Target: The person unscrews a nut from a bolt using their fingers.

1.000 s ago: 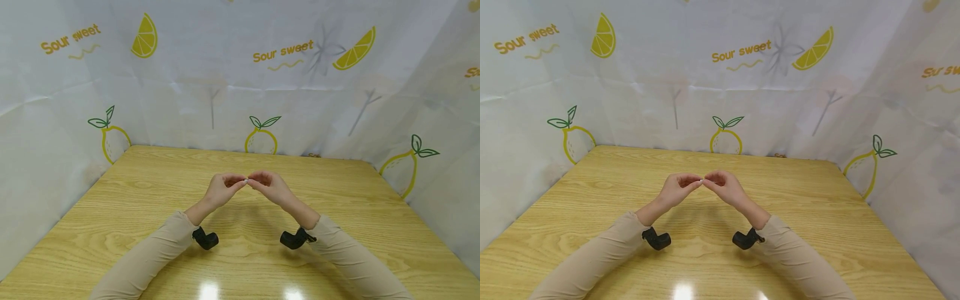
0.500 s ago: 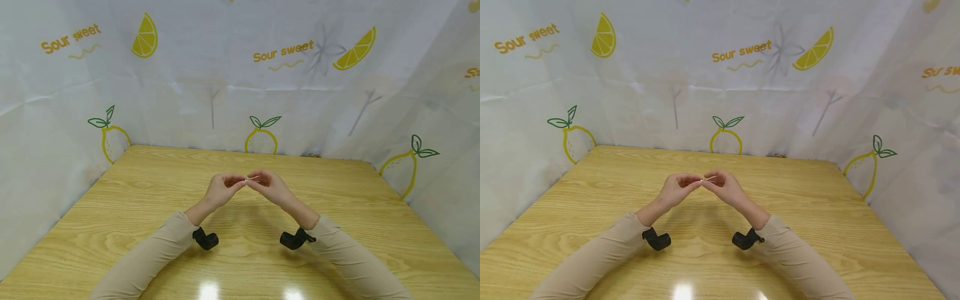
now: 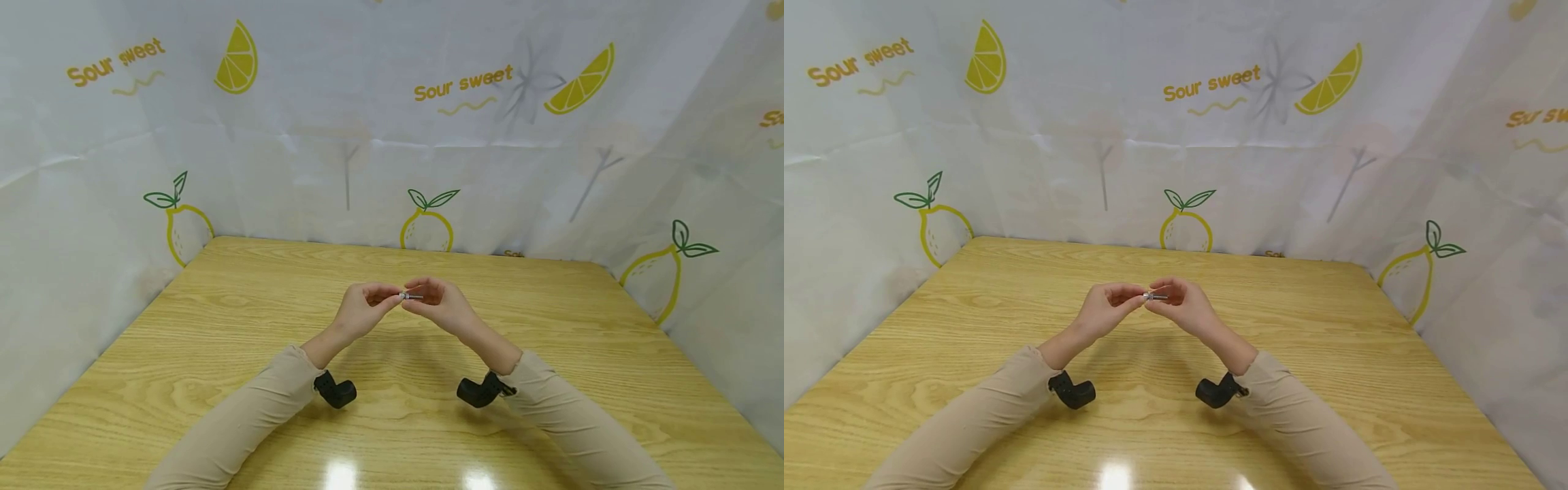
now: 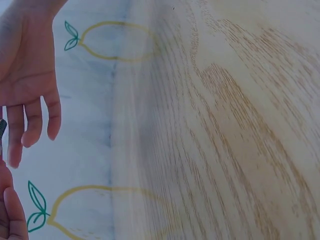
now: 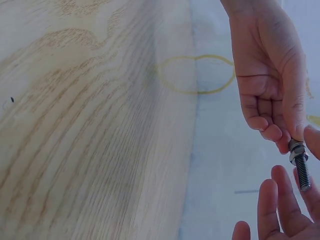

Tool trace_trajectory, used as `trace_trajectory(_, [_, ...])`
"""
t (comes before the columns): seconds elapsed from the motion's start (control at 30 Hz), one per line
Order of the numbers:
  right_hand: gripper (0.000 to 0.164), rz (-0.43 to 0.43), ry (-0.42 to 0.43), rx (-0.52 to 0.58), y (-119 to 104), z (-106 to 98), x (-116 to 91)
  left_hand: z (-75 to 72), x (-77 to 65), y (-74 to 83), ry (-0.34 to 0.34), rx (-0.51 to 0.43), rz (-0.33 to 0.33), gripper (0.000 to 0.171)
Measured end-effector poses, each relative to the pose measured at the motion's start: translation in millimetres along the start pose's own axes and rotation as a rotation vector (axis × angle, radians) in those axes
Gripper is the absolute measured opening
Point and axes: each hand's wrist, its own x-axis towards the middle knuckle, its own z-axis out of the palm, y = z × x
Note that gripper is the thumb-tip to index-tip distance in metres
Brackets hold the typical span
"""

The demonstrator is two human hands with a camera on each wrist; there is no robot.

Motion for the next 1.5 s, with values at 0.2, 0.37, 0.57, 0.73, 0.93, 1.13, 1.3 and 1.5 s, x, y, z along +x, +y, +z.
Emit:
trace_trajectory(0.2, [0.032, -0.003, -0.001, -0.049, 0.2, 0.4, 1.4, -0.4, 0.4, -0.9, -0.006, -0.002, -0.015, 0.022])
trace_trajectory(0.37, [0.031, 0.008, 0.025, -0.031, 0.6, 0.4, 0.7, -0.7, 0.1, -1.3, -0.007, -0.009, -0.004, 0.023])
trace_trajectory(0.57, [0.034, 0.035, 0.03, -0.025, 0.3, 0.1, 1.5, -0.8, -0.3, -1.9, -0.016, -0.009, 0.008, 0.024])
trace_trajectory(0.73, [0.035, 0.015, -0.007, -0.046, -0.2, 0.0, 2.2, -0.8, -0.4, -1.7, -0.015, 0.008, -0.01, 0.024])
trace_trajectory(0.93, [0.028, 0.016, 0.006, -0.032, 1.4, -0.3, 0.6, -1.0, -0.8, -1.2, -0.018, -0.004, -0.014, 0.023])
trace_trajectory(1.13, [0.037, 0.006, -0.024, -0.035, 0.5, -0.6, 1.0, -0.7, -0.3, -3.0, -0.019, -0.009, 0.0, 0.023])
trace_trajectory(1.3, [0.035, 0.017, -0.033, -0.054, 1.0, 0.0, 1.0, -0.3, 0.5, -5.0, -0.019, -0.001, 0.006, 0.022])
trace_trajectory(1.5, [0.031, 0.006, 0.009, -0.046, 1.1, 0.8, -0.3, -0.5, 0.4, -5.5, -0.028, -0.012, 0.014, 0.024])
